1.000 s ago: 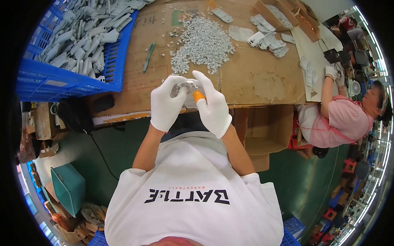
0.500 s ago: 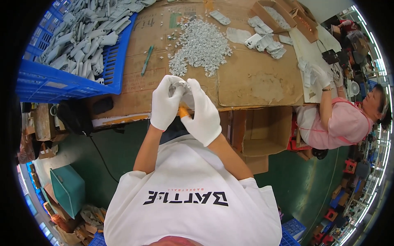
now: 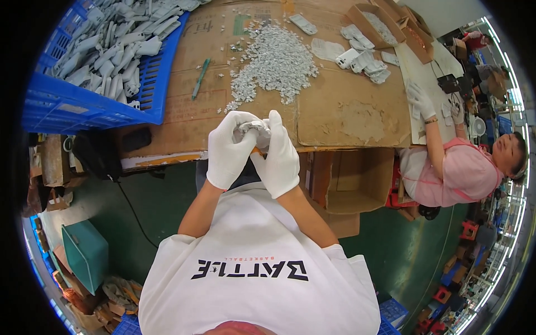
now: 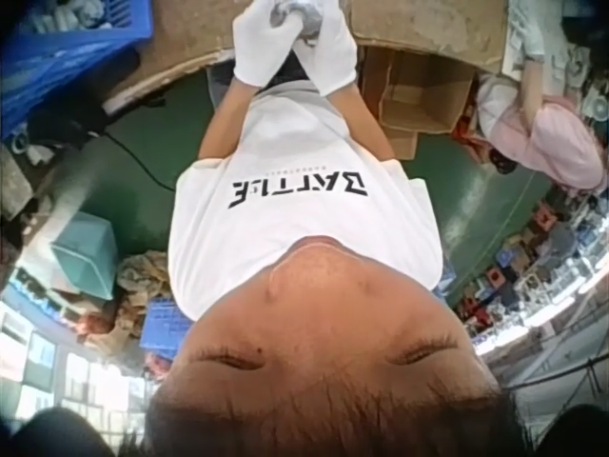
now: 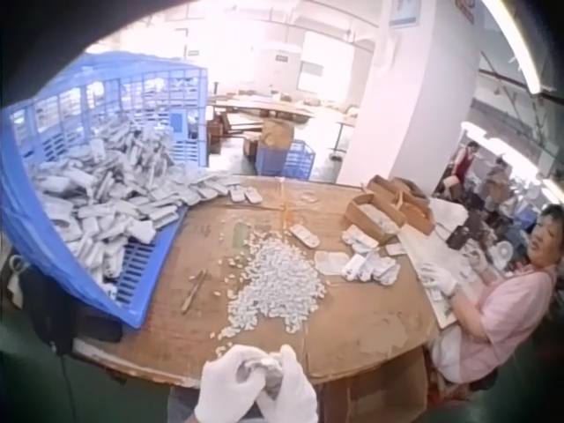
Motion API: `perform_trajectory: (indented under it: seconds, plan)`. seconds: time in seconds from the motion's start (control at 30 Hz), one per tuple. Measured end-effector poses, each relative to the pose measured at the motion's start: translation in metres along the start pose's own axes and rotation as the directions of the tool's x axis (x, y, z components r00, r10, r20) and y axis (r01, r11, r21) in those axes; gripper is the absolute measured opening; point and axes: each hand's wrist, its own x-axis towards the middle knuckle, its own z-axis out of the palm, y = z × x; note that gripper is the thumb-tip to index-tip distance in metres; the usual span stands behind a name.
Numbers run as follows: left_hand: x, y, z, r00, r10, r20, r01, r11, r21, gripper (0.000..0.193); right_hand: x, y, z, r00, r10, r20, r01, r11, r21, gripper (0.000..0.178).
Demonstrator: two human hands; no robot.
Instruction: The person picks up a white plastic housing and a small orange component, fits the orange piece into the housing, and presses them together. After turning the assembly over to check it, they place the completed unit into a cardboard box.
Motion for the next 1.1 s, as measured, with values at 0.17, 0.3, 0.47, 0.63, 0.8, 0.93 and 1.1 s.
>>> perform_trajectory:
  seconds: [0.17,0.3,0.47,0.63,0.8,0.93,1.1]
  plan:
    - [0.000,-0.002,-0.001,1.000,-0.029,0.012,0.030,0.999,-0.023,0.011,-0.004,0.003,0.002,1.000,0.009,0.015,-0.010,1.000,0.005,0.088]
    - [0.000,-0.004,0.000,0.999,-0.041,0.029,0.042,0.999,-0.028,0.011,-0.005,0.003,0.001,1.000,-0.014,-0.003,0.014,1.000,0.013,0.087]
    - [0.003,-0.004,-0.002,0.989,-0.113,0.101,0.120,0.990,-0.072,0.012,-0.005,-0.001,-0.005,0.999,-0.030,-0.013,0.029,0.998,-0.047,0.087]
    - [0.004,-0.005,-0.004,0.970,-0.117,0.213,0.157,0.970,-0.184,0.021,-0.007,0.001,-0.004,1.000,0.008,-0.016,-0.009,0.999,-0.037,0.087]
    - [0.005,0.001,-0.003,0.974,-0.100,0.205,0.128,0.983,-0.132,0.021,-0.004,0.001,-0.006,0.999,-0.008,-0.035,0.007,1.000,-0.024,0.085]
    - [0.003,0.001,0.003,0.994,-0.022,0.103,0.027,0.998,-0.050,0.019,-0.007,-0.003,-0.009,0.994,0.107,0.001,-0.107,0.992,0.062,0.085]
    - [0.013,-0.019,0.011,0.982,-0.182,-0.045,0.178,0.981,-0.075,0.018,-0.010,0.009,0.005,0.981,-0.138,-0.133,0.110,0.974,-0.200,0.063]
